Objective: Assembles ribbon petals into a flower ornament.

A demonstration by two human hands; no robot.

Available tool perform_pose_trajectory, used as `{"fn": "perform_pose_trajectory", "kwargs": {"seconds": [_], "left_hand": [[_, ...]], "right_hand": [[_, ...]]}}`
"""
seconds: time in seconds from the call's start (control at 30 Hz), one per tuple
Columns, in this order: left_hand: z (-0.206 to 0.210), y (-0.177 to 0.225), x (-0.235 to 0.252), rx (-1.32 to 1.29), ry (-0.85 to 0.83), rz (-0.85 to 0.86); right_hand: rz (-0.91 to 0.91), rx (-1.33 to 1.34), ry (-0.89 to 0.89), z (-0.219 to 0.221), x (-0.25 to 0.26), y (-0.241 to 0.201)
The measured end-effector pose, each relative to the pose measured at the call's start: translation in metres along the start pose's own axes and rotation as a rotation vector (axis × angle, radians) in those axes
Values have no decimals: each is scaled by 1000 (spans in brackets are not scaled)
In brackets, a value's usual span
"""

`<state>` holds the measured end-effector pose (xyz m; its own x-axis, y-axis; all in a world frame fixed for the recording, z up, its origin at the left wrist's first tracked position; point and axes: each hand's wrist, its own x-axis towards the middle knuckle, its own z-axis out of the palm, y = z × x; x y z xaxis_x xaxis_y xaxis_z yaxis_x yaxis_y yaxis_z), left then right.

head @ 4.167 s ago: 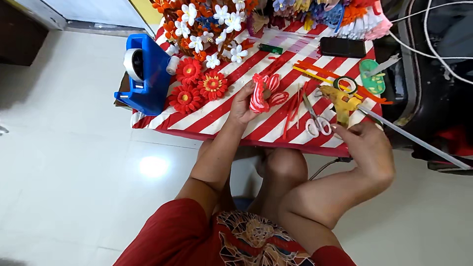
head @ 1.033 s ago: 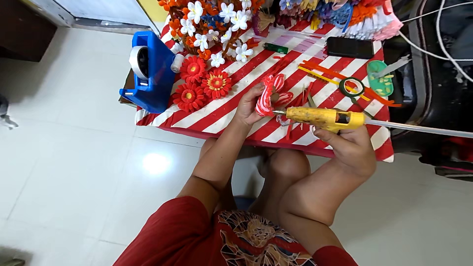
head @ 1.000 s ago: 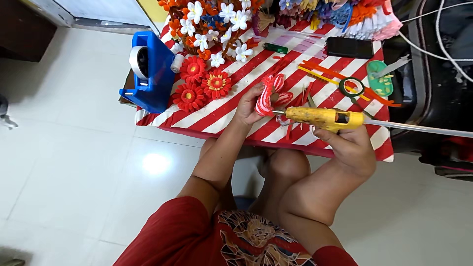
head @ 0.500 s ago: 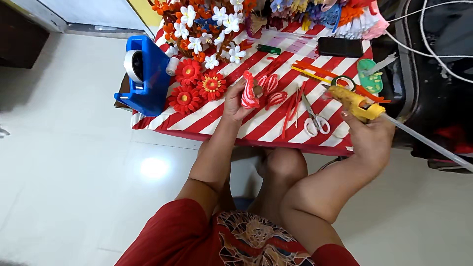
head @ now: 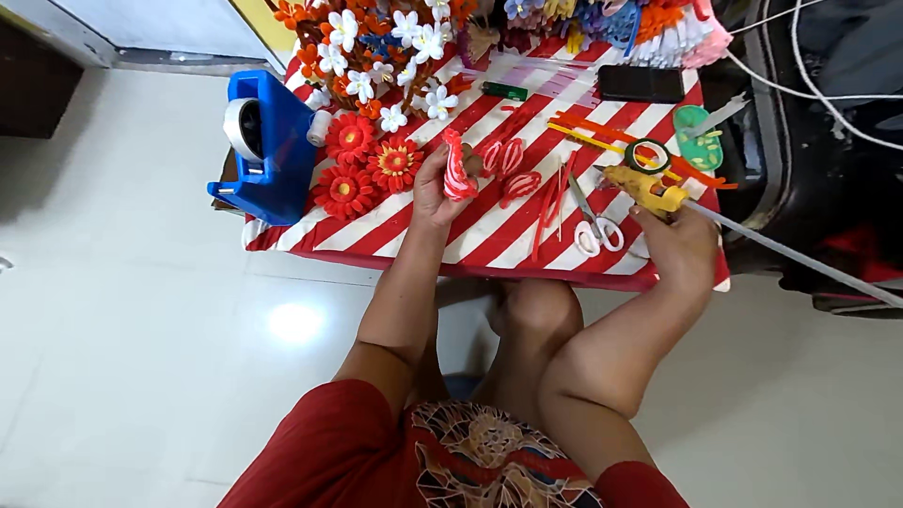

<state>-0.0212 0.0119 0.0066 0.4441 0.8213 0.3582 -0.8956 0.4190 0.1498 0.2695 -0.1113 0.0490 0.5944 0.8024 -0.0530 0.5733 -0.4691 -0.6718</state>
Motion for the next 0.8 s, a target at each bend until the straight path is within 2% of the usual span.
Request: {"fn": "perform_pose_trajectory", "kwargs": {"seconds": [0.13,0.27,0.37,0.47,0.57,0.67,0.8], "left_hand": [[0,1,0,26,12,26],[0,3,0,10,42,39],[0,3,0,-12,54,38],[0,6,0,27,68,52],[-2,9,-1,37,70,76],[0,13,0,21,78,93],[-1,9,0,31,83,73]], "right_hand": [[9,-99,1,-12,-16,-4],[104,-241,-27,-33,-43,-13],[-6,-220,-97,-38,-60,-27],[-264,-50,-155,-8,-56,-50],[-365,9,-216,49,-40,-77],[-281,-140,-218,91,-47,-99],[-122,-290,-102,114,-50,-120]]}}
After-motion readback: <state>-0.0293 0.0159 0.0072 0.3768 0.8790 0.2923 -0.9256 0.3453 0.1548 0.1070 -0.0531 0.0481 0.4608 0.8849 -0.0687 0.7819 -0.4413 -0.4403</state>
